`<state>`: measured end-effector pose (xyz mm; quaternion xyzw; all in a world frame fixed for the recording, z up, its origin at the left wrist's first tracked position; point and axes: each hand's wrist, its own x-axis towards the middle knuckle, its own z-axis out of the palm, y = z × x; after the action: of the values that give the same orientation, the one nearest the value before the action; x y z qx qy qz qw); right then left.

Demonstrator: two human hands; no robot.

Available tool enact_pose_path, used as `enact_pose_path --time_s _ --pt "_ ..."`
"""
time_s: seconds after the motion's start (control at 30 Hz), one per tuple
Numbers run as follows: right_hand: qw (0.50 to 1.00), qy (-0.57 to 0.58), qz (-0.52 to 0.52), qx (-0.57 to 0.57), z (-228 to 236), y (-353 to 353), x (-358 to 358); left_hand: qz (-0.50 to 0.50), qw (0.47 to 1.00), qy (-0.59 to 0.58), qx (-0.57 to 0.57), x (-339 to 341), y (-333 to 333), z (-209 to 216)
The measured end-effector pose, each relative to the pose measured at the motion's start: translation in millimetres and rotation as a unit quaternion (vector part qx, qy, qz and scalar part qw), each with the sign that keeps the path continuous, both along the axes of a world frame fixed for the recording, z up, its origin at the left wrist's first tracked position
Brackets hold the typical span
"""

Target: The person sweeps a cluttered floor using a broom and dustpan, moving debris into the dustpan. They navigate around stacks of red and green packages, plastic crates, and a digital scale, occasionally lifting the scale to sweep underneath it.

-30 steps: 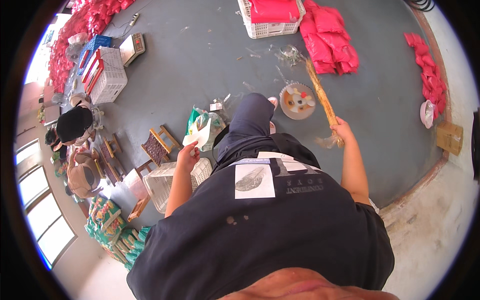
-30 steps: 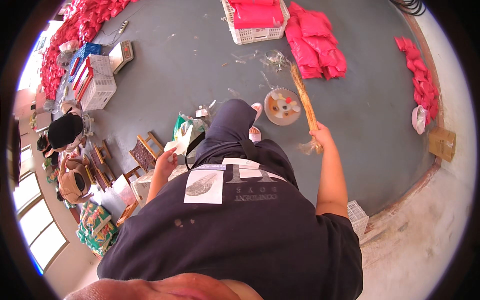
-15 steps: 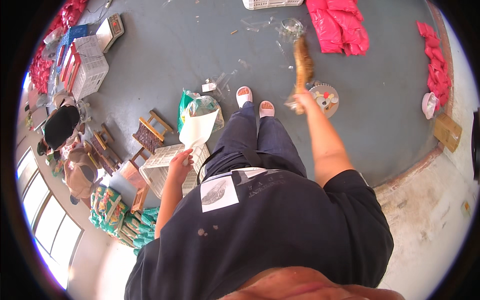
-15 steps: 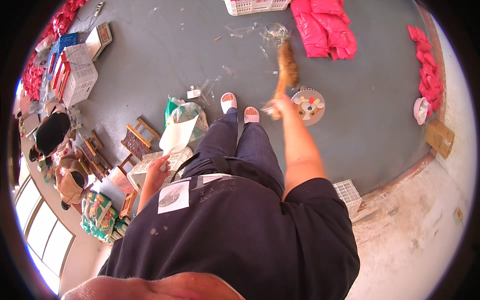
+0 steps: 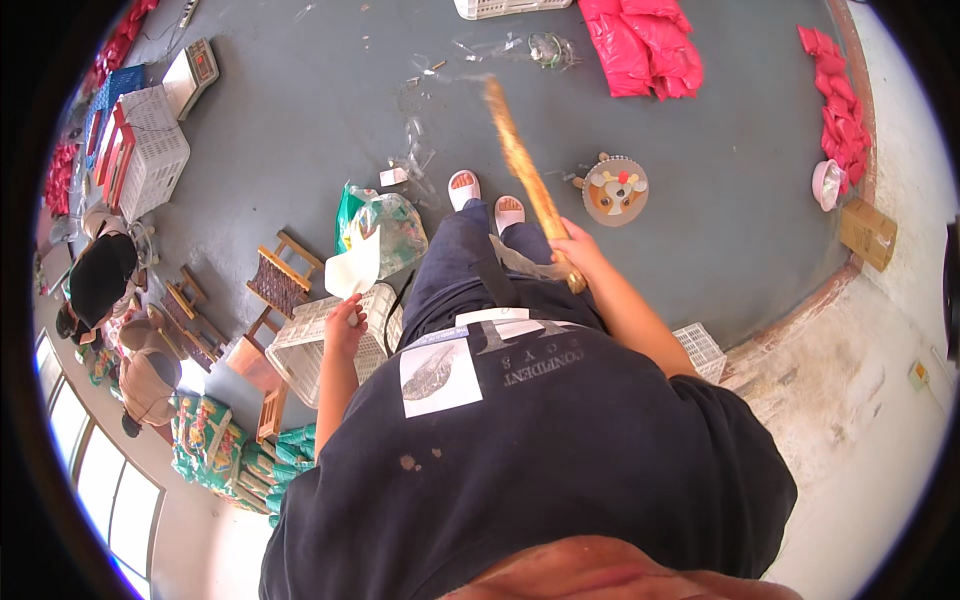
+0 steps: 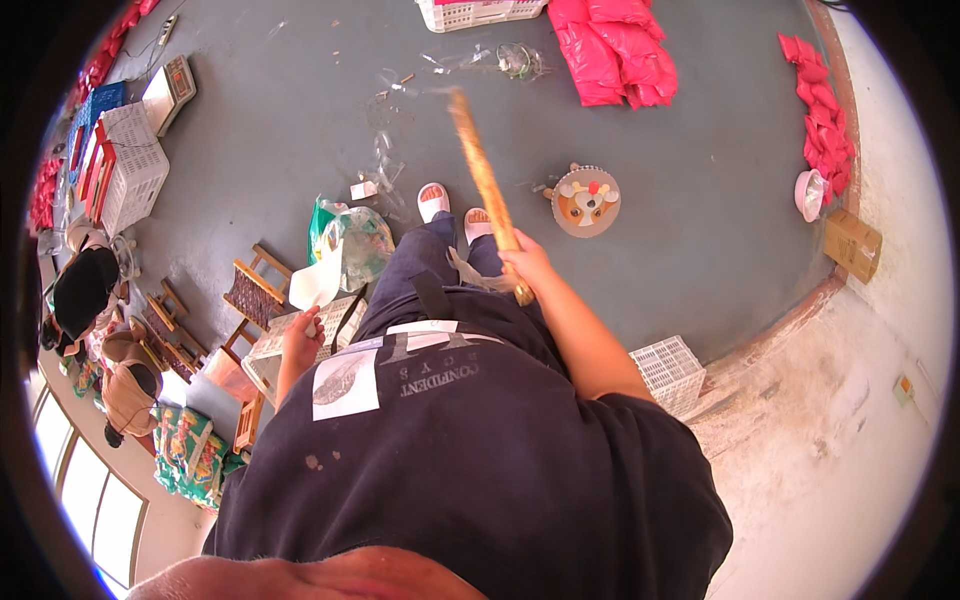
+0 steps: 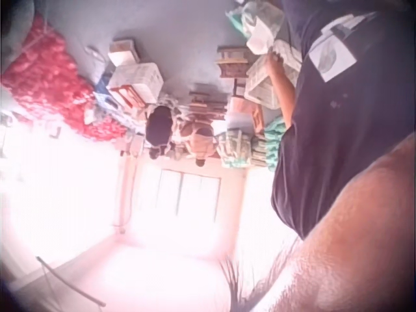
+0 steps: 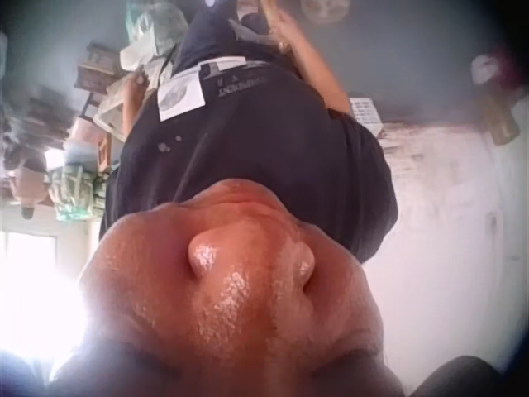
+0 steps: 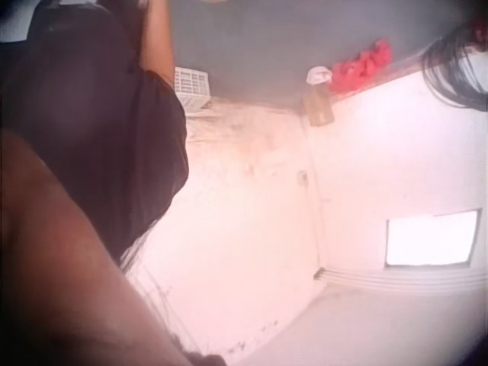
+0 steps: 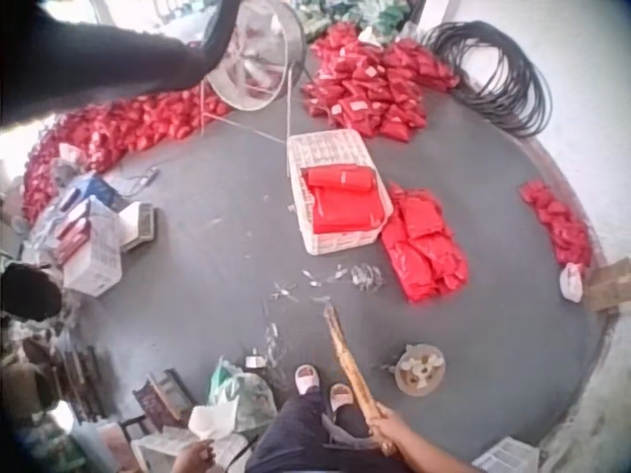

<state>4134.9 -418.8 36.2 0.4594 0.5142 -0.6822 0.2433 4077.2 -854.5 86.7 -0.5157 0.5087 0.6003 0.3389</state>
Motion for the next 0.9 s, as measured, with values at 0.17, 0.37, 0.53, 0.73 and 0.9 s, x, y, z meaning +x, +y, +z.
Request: enact_pose_path --time_s 0.17,0.37,0.53,0.73,0.9 --pt "0.987 -0.081 -0.132 0.033 -57 37 17 -0.032 0.999 -0.021 0.012 -6 12 5" --pt "0.978 -0.063 -0.174 -0.095 -111 33 -47 -0.114 0.993 -0.029 0.006 -34 19 3" --pt "0.994 -0.037 -0.019 -0.102 -27 11 -48 -0.113 0.993 -0.01 0.014 -45 11 -15" --pt "0.997 -0.014 0.029 0.067 11 18 -17 -0.115 0.993 0.018 0.036 -74 22 -21" --pt "0.978 -0.041 -0.053 0.2 -10 92 33 -0.12 0.992 0.021 0.043 -71 20 -13"
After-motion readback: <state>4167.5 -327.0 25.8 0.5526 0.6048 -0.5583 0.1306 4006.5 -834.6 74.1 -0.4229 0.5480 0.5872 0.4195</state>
